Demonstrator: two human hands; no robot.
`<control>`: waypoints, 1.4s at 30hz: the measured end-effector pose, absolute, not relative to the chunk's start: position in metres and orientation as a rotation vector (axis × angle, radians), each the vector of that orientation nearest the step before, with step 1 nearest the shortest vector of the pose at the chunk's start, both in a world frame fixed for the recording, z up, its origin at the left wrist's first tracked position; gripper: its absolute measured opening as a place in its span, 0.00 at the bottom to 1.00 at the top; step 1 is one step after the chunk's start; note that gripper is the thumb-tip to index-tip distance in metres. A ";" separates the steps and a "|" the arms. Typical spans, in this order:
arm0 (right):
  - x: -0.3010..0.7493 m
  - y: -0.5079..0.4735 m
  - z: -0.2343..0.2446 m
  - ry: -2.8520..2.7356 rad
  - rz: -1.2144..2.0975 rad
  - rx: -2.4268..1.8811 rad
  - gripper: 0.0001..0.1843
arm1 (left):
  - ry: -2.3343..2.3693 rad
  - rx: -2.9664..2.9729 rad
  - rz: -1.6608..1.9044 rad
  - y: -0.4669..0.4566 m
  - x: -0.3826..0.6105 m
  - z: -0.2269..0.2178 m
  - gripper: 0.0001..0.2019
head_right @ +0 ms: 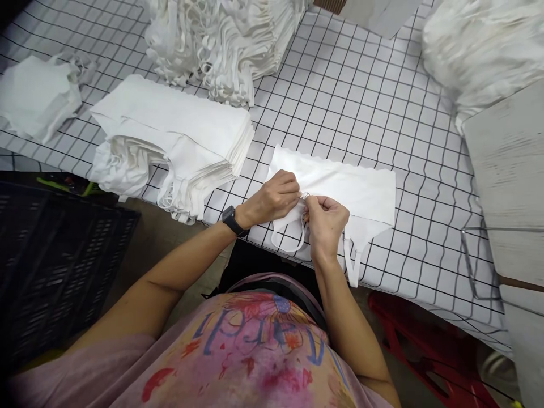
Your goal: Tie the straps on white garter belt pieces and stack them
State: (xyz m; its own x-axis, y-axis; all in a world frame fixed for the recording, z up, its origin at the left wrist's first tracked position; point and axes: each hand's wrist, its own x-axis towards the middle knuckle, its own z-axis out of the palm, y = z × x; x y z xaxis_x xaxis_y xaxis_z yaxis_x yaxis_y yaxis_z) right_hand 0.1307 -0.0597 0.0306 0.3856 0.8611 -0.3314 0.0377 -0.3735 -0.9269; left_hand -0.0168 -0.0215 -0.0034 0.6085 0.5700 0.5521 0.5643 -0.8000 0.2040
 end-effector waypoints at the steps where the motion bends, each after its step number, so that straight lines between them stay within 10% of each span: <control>1: 0.131 -0.060 0.031 -0.807 1.124 -1.716 0.08 | 0.995 2.806 0.956 -0.022 -0.017 -0.003 0.18; 16: 0.131 -0.058 0.033 -0.852 1.130 -1.686 0.07 | 1.058 2.761 0.954 -0.020 -0.019 -0.006 0.16; 25: 0.142 -0.094 0.037 -1.290 1.418 -1.700 0.23 | 1.100 2.752 0.864 -0.015 -0.020 -0.009 0.13; 33: 0.200 -0.103 0.036 -1.849 0.427 -1.741 0.26 | 1.000 2.544 0.796 -0.023 -0.027 -0.001 0.15; 42: 0.280 -0.070 0.013 -1.855 0.396 -2.297 0.42 | 1.715 2.297 0.367 -0.042 -0.050 0.005 0.25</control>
